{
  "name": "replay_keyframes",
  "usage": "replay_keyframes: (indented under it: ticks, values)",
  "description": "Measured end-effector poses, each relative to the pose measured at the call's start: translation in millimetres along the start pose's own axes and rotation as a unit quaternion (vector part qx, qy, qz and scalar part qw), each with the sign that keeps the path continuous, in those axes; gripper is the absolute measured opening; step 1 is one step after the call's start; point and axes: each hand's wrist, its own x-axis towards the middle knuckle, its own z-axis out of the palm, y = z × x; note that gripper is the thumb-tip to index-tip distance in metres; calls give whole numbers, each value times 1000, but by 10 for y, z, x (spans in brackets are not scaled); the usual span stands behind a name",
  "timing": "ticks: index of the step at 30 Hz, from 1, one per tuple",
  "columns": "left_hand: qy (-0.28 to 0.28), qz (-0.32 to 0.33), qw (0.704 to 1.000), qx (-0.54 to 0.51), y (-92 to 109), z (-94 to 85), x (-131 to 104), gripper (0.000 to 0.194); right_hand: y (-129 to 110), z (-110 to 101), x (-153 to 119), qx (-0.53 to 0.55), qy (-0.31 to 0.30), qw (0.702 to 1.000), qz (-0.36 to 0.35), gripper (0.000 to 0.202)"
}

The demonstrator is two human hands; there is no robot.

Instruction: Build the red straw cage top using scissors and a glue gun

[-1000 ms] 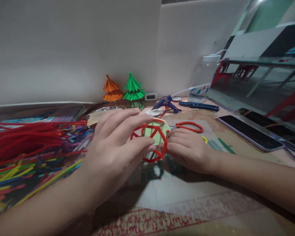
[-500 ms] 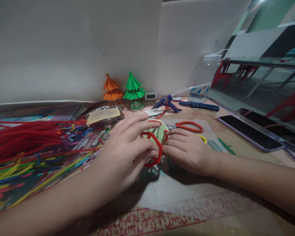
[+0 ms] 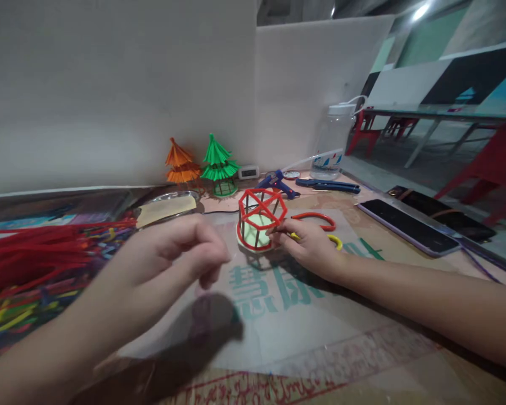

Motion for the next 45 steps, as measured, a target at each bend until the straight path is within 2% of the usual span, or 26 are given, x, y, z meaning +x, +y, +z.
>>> replay_keyframes:
  ticks: [1, 4, 8, 11, 14, 17, 20, 25, 30, 35, 43, 45]
  values:
    - [-25, 1, 1000, -5, -39, 46, 48, 29, -8, -7, -2, 0, 3, 1000, -8, 13]
    - [-9, 33, 999, 28, -159, 162, 165, 15, -30, -28, -26, -17, 14, 997, -73, 17]
    - [12, 61, 995, 81, -215, 152, 185, 18, -38, -38, -59, -45, 18, 988, -149, 21]
    - [52, 77, 989, 114, -189, 89, 154, 18, -32, -34, -57, -63, 10, 983, -170, 22]
    - [87, 120, 977, 155, -183, 69, 153, 15, -48, -51, -36, -80, -5, 973, -216, 25]
    - [87, 147, 966, 195, -204, 86, 171, 16, -86, -90, -10, -109, -9, 953, -283, 28]
    - [58, 163, 961, 216, -217, 107, 171, 21, -108, -116, 9, -132, -8, 937, -322, 29]
    - [-29, 156, 963, 219, -188, 149, 148, 27, -87, -112, 5, -148, -6, 926, -348, 23]
    - [-78, 123, 979, 143, -177, 189, 154, 24, -100, -110, -16, -167, -27, 915, -365, 20]
    - [-128, 98, 983, 93, -181, 186, 164, 17, -111, -112, -13, -166, -33, 912, -373, 20]
    - [-91, 105, 986, 93, -193, 178, 191, 19, -110, -109, -21, -177, -36, 909, -376, 23]
    - [-66, 110, 985, 116, -186, 169, 183, 20, -111, -109, -23, -179, -38, 909, -375, 23]
